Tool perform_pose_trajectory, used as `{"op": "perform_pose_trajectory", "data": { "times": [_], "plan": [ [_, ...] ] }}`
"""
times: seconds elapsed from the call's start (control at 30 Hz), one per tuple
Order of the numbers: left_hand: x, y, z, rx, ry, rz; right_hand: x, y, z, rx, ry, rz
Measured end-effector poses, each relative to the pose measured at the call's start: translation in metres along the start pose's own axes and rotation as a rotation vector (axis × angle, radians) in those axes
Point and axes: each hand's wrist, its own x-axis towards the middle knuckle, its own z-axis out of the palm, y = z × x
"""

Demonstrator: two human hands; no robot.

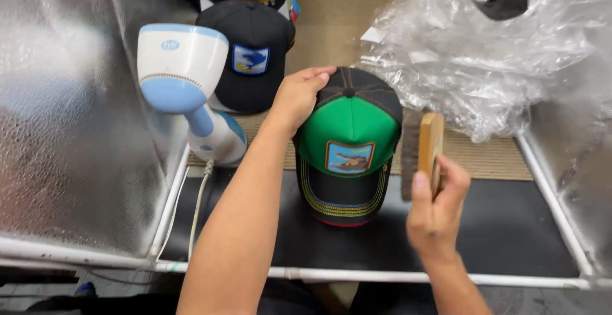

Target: Steaming and brushing a trucker hat to shape it, followed by handling plastic packaging.

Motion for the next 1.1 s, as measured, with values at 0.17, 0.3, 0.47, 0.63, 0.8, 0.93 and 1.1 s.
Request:
{"op": "perform_pose_trajectory", "data": {
  "times": [0.17,0.3,0.47,0.63,0.8,0.93,1.1],
  "plan": [
    [0.004,-0.005,0.002,0.043,0.036,-0.012,-0.082,0.008,-0.002,-0.092,-0.315,0.070],
    [0.019,-0.018,0.004,0.098,0.016,0.063,-0.045,-0.056,-0.018,0.001,-0.661,-0.527],
    [-0.001,0.002,-0.001,0.127,-0.016,0.013,-0.036,-0.065,0.039,-0.191,-0.582,-0.566],
    [0.000,0.004,-0.001,0.116,-0.012,-0.037,-0.019,-0.077,0.033,-0.003,-0.694,-0.830],
    [0.007,-0.008,-0.003,0.157,-0.025,0.059,0.002,-0.014,-0.002,-0.060,-0.670,-0.741],
    [0.000,-0.003,-0.005,0.149,-0.014,0.020,0.010,0.047,-0.045,-0.302,-0.569,-0.294],
    [0.002,-0.004,0.000,0.093,-0.025,0.019,-0.020,0.026,-0.032,-0.112,-0.342,-0.594]
  ]
}}
